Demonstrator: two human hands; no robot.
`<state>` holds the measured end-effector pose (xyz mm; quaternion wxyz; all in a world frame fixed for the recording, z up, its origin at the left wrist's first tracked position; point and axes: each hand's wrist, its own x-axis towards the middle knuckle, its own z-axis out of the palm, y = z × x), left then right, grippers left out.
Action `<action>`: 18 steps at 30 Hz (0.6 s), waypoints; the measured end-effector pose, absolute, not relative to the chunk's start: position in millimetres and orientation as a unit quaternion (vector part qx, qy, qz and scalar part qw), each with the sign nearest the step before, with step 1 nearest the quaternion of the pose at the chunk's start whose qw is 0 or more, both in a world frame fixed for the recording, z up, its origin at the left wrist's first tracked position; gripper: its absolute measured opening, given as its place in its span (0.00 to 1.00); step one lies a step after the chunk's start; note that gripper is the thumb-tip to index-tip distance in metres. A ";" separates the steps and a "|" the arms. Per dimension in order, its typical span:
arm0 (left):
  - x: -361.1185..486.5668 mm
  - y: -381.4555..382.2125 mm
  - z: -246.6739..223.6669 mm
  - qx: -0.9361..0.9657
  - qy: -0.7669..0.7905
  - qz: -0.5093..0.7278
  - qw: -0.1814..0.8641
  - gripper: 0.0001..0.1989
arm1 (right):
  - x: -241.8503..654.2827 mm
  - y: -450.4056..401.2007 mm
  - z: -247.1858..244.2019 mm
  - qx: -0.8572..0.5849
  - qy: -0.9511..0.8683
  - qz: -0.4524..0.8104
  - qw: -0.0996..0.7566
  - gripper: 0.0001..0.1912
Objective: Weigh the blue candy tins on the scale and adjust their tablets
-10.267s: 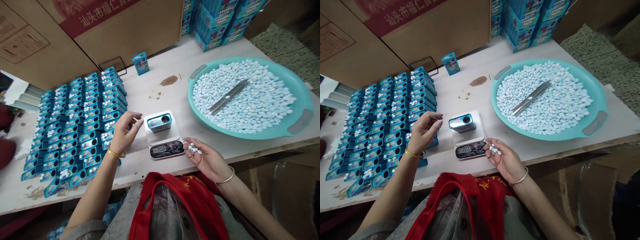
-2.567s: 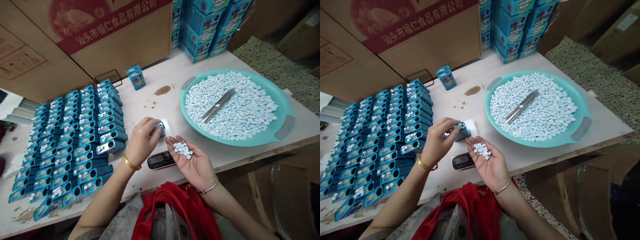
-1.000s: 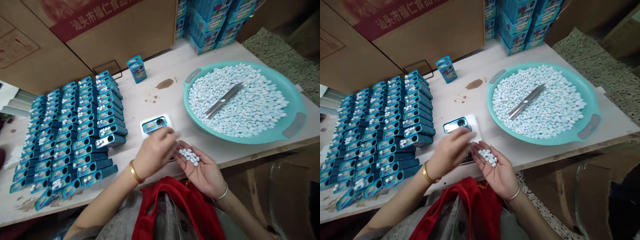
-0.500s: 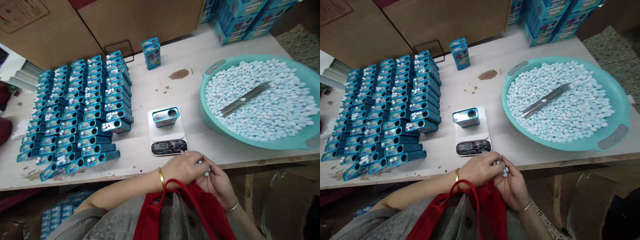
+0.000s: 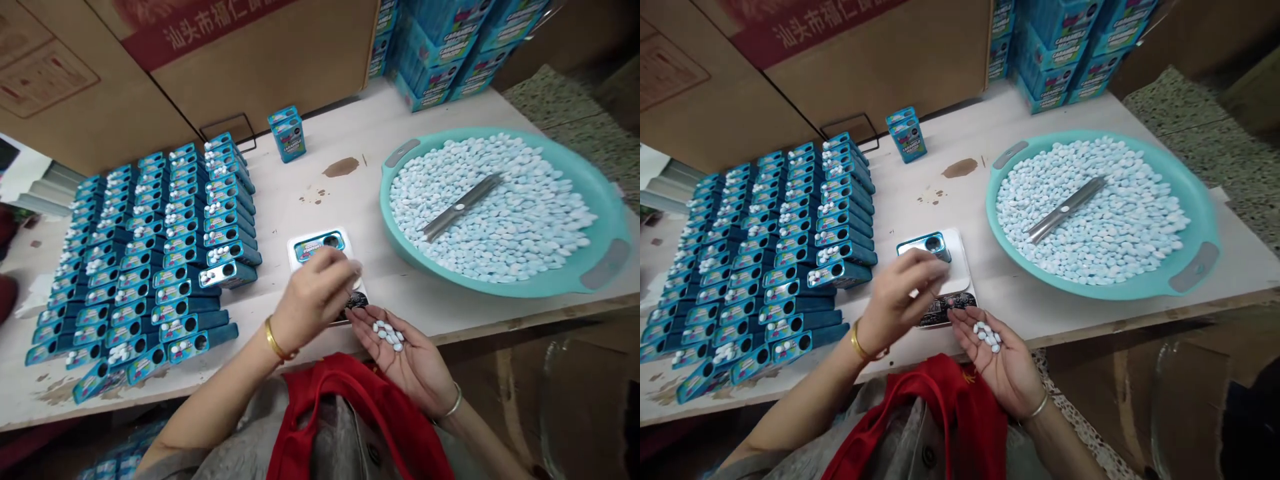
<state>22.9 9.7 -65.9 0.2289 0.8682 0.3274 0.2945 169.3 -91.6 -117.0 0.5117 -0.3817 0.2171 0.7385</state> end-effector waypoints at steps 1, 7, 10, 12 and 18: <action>20.6 19.3 -62.5 0.867 0.338 0.303 0.207 0.07 | 169.0 -90.5 -115.1 -0.381 0.217 0.741 0.508 0.12; 15.7 47.3 -65.8 0.877 0.362 0.274 0.158 0.10 | 173.1 -90.9 -114.6 -0.371 0.211 0.750 0.506 0.13; 15.1 47.6 -65.9 0.871 0.370 0.282 0.155 0.09 | 174.4 -90.8 -116.1 -0.367 0.203 0.752 0.509 0.14; 14.0 45.6 -62.5 0.860 0.381 0.296 0.165 0.08 | 175.0 -90.7 -116.7 -0.363 0.197 0.755 0.509 0.14; 6.4 37.5 -49.8 0.813 0.421 0.348 0.202 0.07 | 177.9 -94.2 -121.1 -0.376 0.193 0.757 0.499 0.13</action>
